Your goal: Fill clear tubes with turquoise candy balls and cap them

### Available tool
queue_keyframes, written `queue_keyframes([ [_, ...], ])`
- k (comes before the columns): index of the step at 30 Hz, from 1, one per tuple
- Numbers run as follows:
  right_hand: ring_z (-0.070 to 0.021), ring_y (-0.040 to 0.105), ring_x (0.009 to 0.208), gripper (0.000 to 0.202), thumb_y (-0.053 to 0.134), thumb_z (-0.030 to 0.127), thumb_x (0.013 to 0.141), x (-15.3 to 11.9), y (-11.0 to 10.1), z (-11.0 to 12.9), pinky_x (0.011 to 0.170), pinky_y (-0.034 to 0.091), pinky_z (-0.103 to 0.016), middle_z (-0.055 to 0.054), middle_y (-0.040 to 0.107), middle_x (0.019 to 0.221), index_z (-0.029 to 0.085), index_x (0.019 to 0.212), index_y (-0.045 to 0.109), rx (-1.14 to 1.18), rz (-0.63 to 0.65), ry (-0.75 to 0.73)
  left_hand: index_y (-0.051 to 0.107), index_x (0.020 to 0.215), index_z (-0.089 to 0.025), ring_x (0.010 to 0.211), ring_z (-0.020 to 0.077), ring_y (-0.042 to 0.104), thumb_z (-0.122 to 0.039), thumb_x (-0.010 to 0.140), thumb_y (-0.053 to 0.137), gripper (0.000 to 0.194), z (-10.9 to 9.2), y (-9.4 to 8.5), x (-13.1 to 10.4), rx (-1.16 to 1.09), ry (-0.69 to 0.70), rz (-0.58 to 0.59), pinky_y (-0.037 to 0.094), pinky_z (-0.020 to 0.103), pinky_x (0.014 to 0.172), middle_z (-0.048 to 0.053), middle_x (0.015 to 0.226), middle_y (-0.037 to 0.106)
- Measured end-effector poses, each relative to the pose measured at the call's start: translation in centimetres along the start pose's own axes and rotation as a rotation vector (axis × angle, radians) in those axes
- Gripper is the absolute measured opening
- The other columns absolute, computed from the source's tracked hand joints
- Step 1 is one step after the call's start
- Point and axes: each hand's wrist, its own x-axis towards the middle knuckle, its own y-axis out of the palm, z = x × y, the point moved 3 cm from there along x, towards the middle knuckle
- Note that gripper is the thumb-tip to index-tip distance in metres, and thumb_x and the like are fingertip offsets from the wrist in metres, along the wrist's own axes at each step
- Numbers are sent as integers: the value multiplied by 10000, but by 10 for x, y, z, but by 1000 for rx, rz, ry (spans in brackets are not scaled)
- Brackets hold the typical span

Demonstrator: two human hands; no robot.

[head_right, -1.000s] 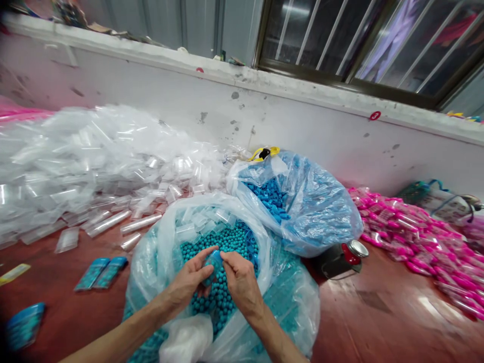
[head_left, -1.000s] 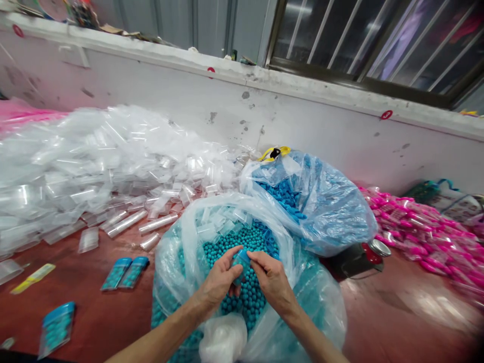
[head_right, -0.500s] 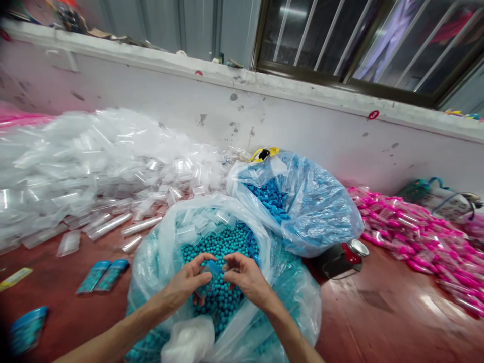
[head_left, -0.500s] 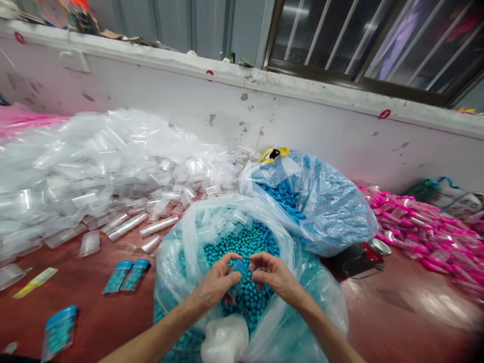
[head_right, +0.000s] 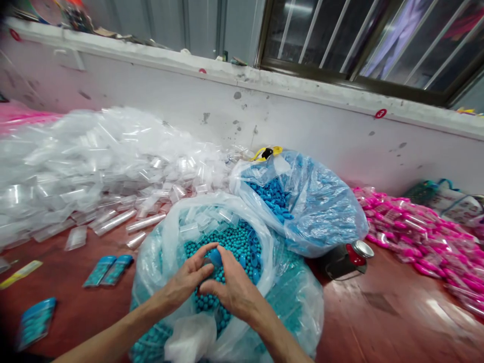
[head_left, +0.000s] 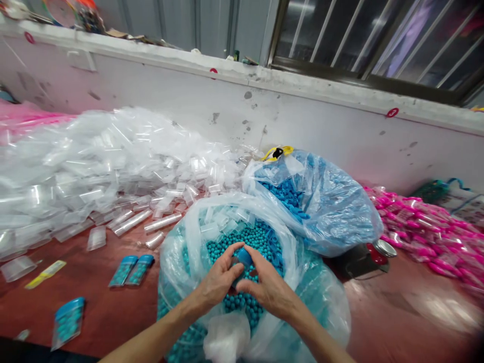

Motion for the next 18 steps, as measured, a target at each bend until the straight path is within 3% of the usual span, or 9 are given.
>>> queue_keyframes([
  [2, -282, 424, 1109, 959, 740, 295, 531, -3, 10, 2, 875, 401, -406, -136, 376, 1278, 159, 1333, 232, -102, 30, -8, 357, 1208, -190, 420, 47, 352, -355, 763, 493, 494, 1, 2, 0, -38, -5, -37, 293, 158, 375, -69, 598, 428],
  [3, -290, 439, 1089, 1015, 755, 280, 496, -3, 15, 1, 849, 417, -413, -148, 370, 1269, 151, 1338, 203, -138, 22, -9, 382, 1184, -186, 434, 48, 358, -355, 760, 500, 471, 1, 2, 0, -51, -10, -69, 295, 159, 387, -62, 615, 446],
  [9, -228, 533, 917, 633, 593, 157, 598, -2, 23, 5, 759, 459, -364, -82, 515, 1036, 176, 1187, 363, -156, -226, -123, 502, 943, -160, 602, 93, 469, -293, 744, 519, 240, -2, 7, 1, -114, 76, -140, 380, 195, 556, -30, 674, 508],
  [18, -207, 546, 830, 649, 614, 195, 580, -3, 23, -1, 688, 474, -329, -79, 508, 971, 149, 1176, 361, -45, -301, -271, 465, 842, -195, 453, 63, 370, -284, 724, 522, 159, -5, 13, 2, -60, 91, -223, 313, 173, 460, -93, 517, 380],
])
